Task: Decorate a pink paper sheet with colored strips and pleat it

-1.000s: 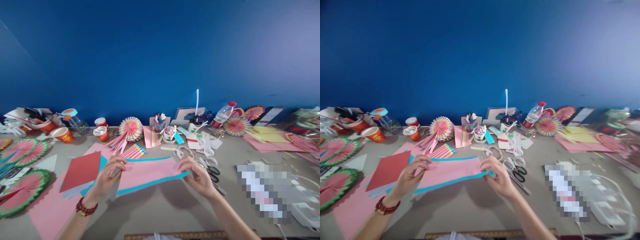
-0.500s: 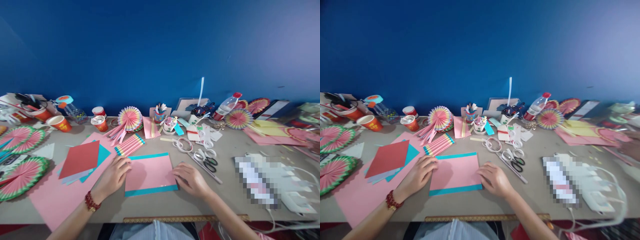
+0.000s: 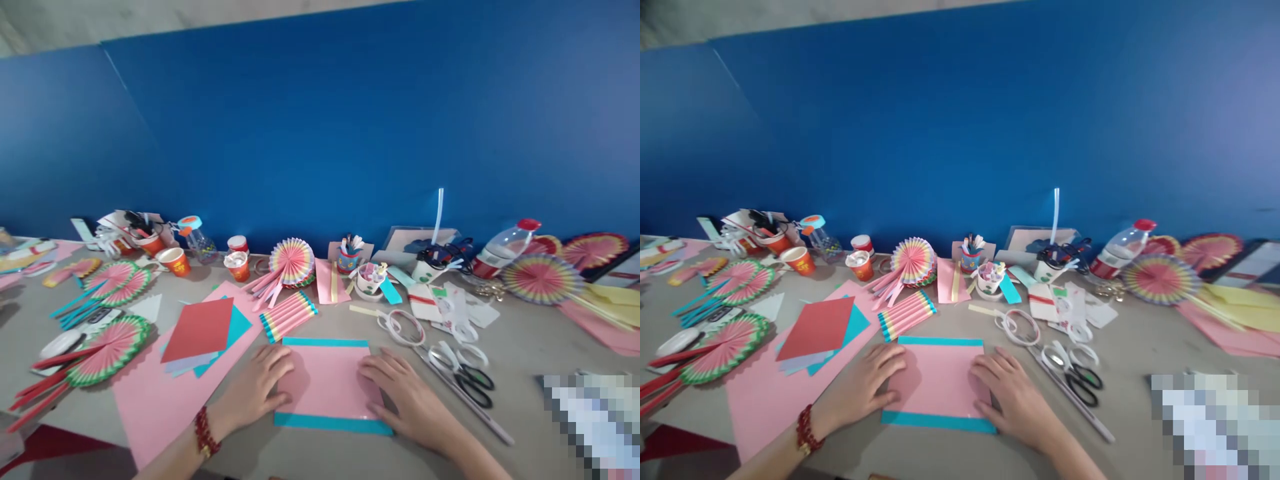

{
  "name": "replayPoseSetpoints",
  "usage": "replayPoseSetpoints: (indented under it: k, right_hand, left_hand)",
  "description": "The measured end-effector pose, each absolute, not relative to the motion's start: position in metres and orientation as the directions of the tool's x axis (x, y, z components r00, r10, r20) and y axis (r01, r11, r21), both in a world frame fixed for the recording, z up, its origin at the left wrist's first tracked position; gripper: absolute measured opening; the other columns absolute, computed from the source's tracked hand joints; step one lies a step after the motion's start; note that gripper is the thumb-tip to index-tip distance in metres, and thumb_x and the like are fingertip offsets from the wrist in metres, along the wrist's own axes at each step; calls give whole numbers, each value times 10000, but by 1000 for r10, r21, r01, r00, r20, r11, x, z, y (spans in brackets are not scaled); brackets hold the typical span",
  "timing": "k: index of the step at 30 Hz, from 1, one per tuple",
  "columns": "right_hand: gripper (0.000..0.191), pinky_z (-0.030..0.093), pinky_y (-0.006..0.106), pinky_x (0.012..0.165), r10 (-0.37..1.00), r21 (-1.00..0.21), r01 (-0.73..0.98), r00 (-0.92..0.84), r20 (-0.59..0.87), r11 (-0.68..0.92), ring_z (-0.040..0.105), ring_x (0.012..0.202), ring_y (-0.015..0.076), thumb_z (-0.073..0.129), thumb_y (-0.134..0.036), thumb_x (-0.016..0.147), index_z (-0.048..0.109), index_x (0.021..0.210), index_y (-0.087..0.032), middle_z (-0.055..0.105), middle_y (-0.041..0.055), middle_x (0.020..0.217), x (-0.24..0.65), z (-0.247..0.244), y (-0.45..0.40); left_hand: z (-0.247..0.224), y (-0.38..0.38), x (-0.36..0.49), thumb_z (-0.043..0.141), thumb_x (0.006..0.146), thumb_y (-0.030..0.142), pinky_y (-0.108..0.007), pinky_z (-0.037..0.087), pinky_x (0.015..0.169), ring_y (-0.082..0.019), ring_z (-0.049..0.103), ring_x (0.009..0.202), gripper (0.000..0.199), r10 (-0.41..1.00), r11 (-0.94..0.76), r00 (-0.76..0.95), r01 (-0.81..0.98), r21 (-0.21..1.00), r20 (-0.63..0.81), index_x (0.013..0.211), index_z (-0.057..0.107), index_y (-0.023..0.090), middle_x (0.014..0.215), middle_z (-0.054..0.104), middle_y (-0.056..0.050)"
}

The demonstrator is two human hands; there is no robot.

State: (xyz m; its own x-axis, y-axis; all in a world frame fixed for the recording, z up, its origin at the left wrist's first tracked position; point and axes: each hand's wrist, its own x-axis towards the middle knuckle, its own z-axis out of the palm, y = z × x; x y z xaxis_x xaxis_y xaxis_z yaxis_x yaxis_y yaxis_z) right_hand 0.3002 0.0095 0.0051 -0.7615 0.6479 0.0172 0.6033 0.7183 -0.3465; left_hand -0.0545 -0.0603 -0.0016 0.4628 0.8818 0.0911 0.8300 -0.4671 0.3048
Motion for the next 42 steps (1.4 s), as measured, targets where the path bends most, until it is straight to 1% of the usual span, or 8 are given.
replayPoseSetpoints:
  k: [7,12,18,23,29,33,38,42]
  right_hand:
    - [487,305,601,1141,682,-310,652,-731,-14,692,476,1326,367,610,-446,877,619,1318,-239,585,119,1387,304,15,17]
    - [520,387,545,1095,690,-345,648,-724,-1,679,506,1293,345,623,-525,865,622,1307,-252,575,125,1391,302,10,26]
    - [471,365,603,1092,703,-375,639,-709,52,671,476,1323,372,659,-481,848,636,1260,-255,588,126,1365,304,-5,28]
    - [428,388,580,1078,681,-375,601,-722,124,706,481,1314,371,669,-435,846,648,1225,-239,632,129,1286,302,-5,26]
    - [309,375,532,1092,641,-389,536,-736,219,749,588,1143,297,626,-412,877,674,1110,-216,656,118,1183,298,-3,29]
    - [291,350,530,1104,635,-394,524,-734,240,755,589,1127,286,624,-379,874,667,1108,-211,656,113,1177,299,-4,27]
    - [317,384,498,1070,635,-403,518,-732,248,754,575,1124,290,641,-387,849,664,1113,-213,655,105,1170,299,-2,23]
    - [318,430,450,1016,636,-400,520,-731,249,754,580,1083,274,634,-407,843,667,1097,-218,649,104,1148,296,1,23]
  left_hand:
    - [4,-51,-40,657,895,321,-506,384,1097,-288,497,1301,377,876,-482,474,842,243,93,1247,553,236,1403,542,-76]
    - [4,-51,-39,627,912,365,-478,396,1064,-286,517,1274,370,886,-464,449,850,249,116,1248,556,227,1407,540,-91]
    - [4,-53,-45,650,883,310,-458,415,1024,-291,537,1237,353,888,-459,442,855,241,125,1222,578,246,1393,561,-76]
    - [5,-45,-51,617,906,325,-421,421,991,-268,575,1158,260,859,-511,478,819,261,184,1156,618,256,1287,621,-60]
    - [23,28,-19,502,973,282,-346,443,919,-204,627,1014,177,863,-497,438,827,265,252,1010,668,233,1084,696,-34]
    - [27,99,24,479,957,216,-400,414,938,-257,602,1061,197,892,-424,367,882,206,263,994,670,190,1034,691,-95]
    - [19,156,65,592,888,222,-504,399,971,-362,561,1138,349,933,-292,242,942,165,266,1199,600,63,1014,667,-205]
    - [11,170,78,617,916,262,-475,472,955,-300,606,1091,395,966,-200,161,962,188,204,1251,567,58,1096,649,-179]
